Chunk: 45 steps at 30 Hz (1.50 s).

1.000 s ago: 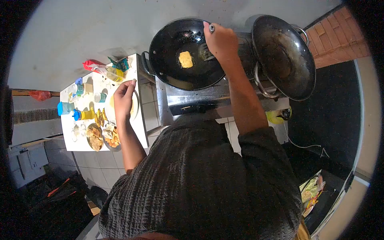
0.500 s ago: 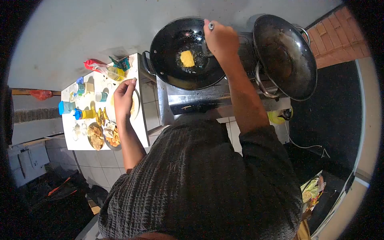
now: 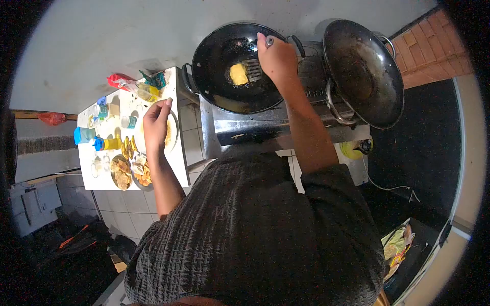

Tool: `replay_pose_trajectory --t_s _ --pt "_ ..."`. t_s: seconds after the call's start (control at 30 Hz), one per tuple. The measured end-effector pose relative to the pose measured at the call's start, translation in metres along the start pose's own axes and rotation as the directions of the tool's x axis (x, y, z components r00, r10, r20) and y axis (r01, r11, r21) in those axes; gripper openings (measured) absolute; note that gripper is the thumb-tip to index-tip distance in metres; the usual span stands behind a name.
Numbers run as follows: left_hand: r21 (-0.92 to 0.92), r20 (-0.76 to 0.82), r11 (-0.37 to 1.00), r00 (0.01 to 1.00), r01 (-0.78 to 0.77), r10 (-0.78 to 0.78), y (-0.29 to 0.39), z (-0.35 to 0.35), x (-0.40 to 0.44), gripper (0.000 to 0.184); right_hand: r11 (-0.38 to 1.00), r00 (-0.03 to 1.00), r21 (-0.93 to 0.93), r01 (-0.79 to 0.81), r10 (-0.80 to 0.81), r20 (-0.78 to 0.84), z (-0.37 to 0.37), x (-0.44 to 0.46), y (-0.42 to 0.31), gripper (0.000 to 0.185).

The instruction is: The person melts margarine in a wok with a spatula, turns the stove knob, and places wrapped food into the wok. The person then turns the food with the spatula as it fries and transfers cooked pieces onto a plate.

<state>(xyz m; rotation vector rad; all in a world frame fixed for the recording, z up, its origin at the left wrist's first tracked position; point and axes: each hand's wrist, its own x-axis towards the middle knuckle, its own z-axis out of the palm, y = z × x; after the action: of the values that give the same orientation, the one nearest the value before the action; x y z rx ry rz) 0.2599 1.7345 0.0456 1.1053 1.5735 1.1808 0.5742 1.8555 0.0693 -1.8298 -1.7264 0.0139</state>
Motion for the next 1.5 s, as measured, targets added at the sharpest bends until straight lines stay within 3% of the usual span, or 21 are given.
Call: replay_pose_trajectory --t_s 0.07,0.4,0.47,0.6,0.7,0.77,0.9,1.0,1.3,1.37,1.5 --pt "0.003 -0.003 1.0 1.0 -0.009 0.009 -0.003 0.001 0.001 0.026 0.989 0.99 0.112 -0.094 0.081 0.115 -0.007 -0.006 -0.01 0.052" --pt "-0.017 0.004 1.0 1.0 0.004 -0.004 -0.006 0.002 -0.004 0.024 0.963 0.992 0.241 -0.123 0.113 0.056 -0.009 -0.031 -0.013 0.043" --pt "-0.014 0.002 1.0 1.0 0.022 -0.022 -0.008 0.0 -0.005 0.024 0.975 0.999 0.218 -0.031 0.023 0.04 -0.016 -0.04 -0.02 0.037" --pt "-0.031 -0.02 0.999 1.0 0.011 -0.011 -0.015 0.003 -0.006 0.021 0.962 0.999 0.273 -0.025 0.014 0.044 -0.021 -0.054 -0.023 0.034" --pt "-0.053 -0.017 0.999 1.0 0.011 -0.012 -0.025 0.006 -0.007 0.021 0.921 0.994 0.375 -0.105 0.093 0.05 -0.019 -0.061 -0.02 0.031" --pt "-0.051 -0.011 0.998 1.0 0.024 -0.024 -0.027 0.009 -0.008 0.021 0.963 0.997 0.263 -0.056 0.042 0.061 -0.028 -0.068 -0.027 0.027" --pt "-0.016 0.003 0.998 0.998 0.058 -0.058 -0.034 0.01 -0.012 0.022 0.968 0.995 0.249 0.028 -0.051 0.088 -0.034 -0.082 -0.036 0.022" --pt "0.011 0.015 0.991 0.991 0.133 -0.133 -0.031 0.01 -0.017 0.024 0.925 0.995 0.375 0.068 -0.092 0.048 -0.026 -0.084 -0.031 0.019" --pt "-0.012 -0.042 0.991 0.99 0.131 -0.131 -0.036 0.014 -0.025 0.024 0.937 0.996 0.348 -0.021 -0.009 0.083 -0.02 -0.07 -0.031 0.02" --pt "-0.019 -0.039 0.991 0.991 0.13 -0.13 -0.039 0.011 -0.024 0.024 0.837 0.976 0.505 -0.209 0.148 0.159 -0.016 -0.071 -0.024 0.023" --pt "-0.036 -0.033 0.991 0.991 0.127 -0.129 -0.044 0.006 -0.024 0.024 0.813 0.961 0.514 -0.275 0.21 0.181 -0.024 -0.077 -0.017 0.026"
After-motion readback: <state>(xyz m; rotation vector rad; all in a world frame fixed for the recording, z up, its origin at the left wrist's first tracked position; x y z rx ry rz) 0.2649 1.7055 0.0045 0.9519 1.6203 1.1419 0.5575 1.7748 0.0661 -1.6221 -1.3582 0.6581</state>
